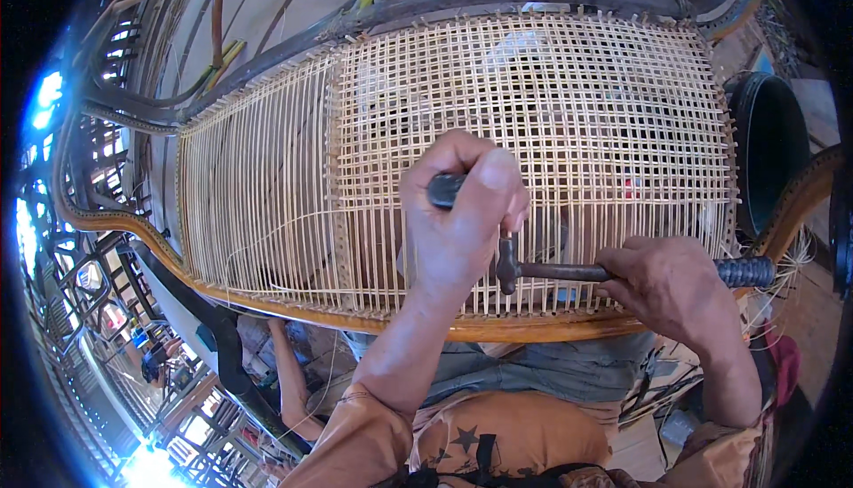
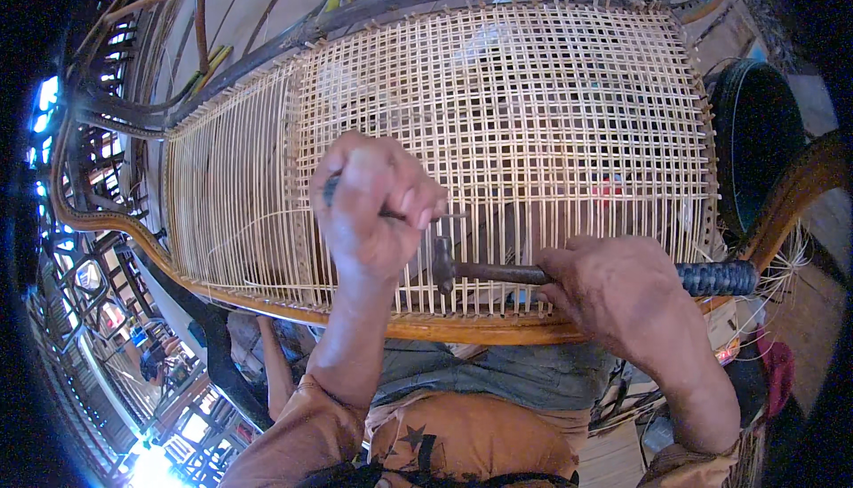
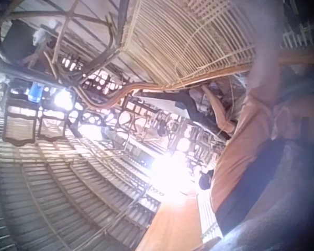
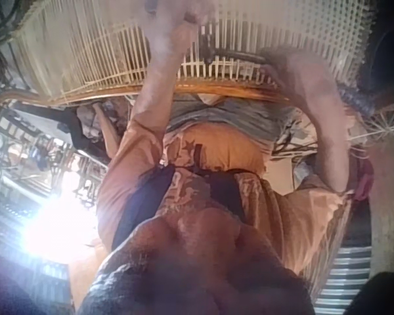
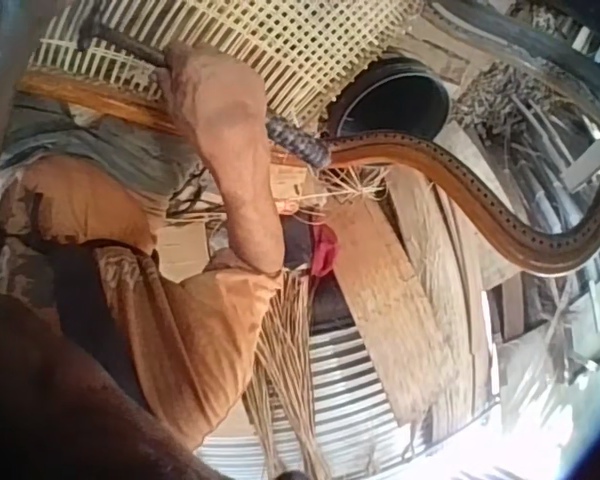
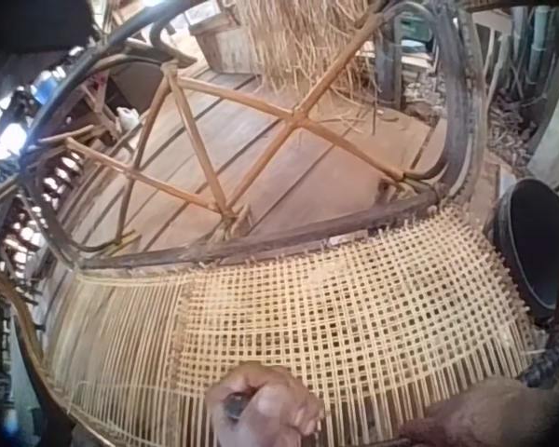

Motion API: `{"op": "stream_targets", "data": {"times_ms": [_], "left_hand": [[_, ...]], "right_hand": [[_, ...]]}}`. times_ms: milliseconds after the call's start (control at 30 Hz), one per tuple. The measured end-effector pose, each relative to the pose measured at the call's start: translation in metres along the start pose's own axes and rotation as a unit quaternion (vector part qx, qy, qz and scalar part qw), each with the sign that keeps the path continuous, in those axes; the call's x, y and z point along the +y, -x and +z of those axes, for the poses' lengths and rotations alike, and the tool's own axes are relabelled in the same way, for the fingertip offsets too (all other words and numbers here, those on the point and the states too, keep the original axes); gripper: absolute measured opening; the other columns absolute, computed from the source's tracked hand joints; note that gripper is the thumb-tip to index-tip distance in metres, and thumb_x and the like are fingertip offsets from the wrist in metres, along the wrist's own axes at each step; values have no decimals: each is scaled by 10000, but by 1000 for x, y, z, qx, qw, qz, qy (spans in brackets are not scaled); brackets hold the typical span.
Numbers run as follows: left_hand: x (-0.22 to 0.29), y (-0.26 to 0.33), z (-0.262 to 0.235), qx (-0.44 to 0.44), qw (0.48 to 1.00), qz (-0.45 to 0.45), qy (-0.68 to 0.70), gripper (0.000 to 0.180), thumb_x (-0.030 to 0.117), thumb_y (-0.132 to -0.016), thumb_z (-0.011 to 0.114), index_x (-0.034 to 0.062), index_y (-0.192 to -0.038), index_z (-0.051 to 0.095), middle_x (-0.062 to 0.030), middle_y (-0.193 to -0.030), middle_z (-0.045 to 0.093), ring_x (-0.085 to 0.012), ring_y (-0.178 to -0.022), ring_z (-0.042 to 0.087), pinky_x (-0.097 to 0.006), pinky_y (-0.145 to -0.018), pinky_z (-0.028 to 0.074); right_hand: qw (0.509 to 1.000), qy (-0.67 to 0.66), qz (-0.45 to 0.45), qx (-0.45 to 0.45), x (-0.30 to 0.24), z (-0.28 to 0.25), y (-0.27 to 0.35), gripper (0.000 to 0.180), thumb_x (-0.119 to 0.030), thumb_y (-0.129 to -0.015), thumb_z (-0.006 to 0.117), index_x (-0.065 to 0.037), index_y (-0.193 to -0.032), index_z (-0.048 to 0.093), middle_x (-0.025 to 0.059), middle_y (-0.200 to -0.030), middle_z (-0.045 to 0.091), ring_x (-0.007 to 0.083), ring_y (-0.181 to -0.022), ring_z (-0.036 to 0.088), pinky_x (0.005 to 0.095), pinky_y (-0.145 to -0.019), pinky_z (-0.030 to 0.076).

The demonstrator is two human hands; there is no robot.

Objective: The person is weaving and assembling a rattan chair seat by securing cane strips to the frame using various tools.

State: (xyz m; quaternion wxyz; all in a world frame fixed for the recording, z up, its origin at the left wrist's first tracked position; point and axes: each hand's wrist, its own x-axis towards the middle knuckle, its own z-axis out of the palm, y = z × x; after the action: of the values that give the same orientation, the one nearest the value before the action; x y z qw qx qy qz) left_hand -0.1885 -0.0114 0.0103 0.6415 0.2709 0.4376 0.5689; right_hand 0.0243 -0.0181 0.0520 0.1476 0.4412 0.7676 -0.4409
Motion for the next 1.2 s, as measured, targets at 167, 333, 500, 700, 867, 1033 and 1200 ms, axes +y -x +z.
{"op": "stream_targets", "data": {"times_ms": [167, 333, 500, 700, 867, 1033, 1200], "left_hand": [[-18, -5, 3, 8, 1000, 26, 1, 220, 160, -894, 625, 27, -756, 517, -19, -610, 527, -52, -493, 483, -215, -446, 414], [-5, -3, -2, 44, 998, 40, 29, 224, 161, -885, 636, 34, -736, 526, 2, -575, 517, -43, -473, 469, -206, -421, 390], [-5, -6, 12, 36, 999, -12, 37, 241, 184, -876, 646, 32, -713, 553, 29, -575, 505, -20, -502, 450, -201, -443, 365], [-17, -8, 5, 25, 997, -7, -78, 252, 205, -852, 662, 34, -685, 582, 53, -593, 496, -6, -552, 407, -192, -490, 338], [-13, -5, 6, 29, 999, 26, 9, 228, 203, -875, 654, 33, -738, 585, 29, -576, 514, -12, -496, 452, -184, -429, 353], [-16, -4, 14, 14, 999, -18, 48, 247, 202, -868, 659, 37, -711, 563, 50, -589, 503, 0, -522, 433, -184, -451, 344], [-26, -8, 16, 3, 999, -19, -34, 240, 192, -853, 665, 42, -702, 554, 53, -605, 504, -4, -539, 425, -188, -466, 343]], "right_hand": [[998, -33, -49, -6, 6, -6, 1, 182, -210, -796, 654, -71, -908, 619, 116, -721, 573, 320, -694, 593, 427, -615, 456], [999, -27, 2, 39, 3, 0, -5, 197, -193, -789, 663, -72, -942, 635, 127, -716, 571, 322, -680, 592, 414, -609, 458], [999, -29, 12, -22, 4, -6, 8, 180, -247, -854, 596, -91, -940, 581, 119, -730, 561, 322, -705, 592, 433, -625, 463], [997, -43, -23, -54, 1, 0, 1, 193, -218, -824, 644, -86, -964, 633, 123, -747, 585, 315, -713, 606, 407, -631, 476], [999, -30, 10, 34, 6, 1, 9, 186, -250, -854, 615, -91, -951, 614, 110, -737, 580, 307, -711, 606, 414, -620, 473], [1000, 3, 11, -17, 8, -1, 13, 203, -285, -869, 596, -98, -949, 601, 106, -730, 575, 313, -706, 603, 423, -615, 470], [1000, -23, 6, 2, 11, -2, 14, 196, -277, -871, 589, -97, -948, 603, 117, -746, 587, 320, -716, 604, 426, -618, 470]]}}
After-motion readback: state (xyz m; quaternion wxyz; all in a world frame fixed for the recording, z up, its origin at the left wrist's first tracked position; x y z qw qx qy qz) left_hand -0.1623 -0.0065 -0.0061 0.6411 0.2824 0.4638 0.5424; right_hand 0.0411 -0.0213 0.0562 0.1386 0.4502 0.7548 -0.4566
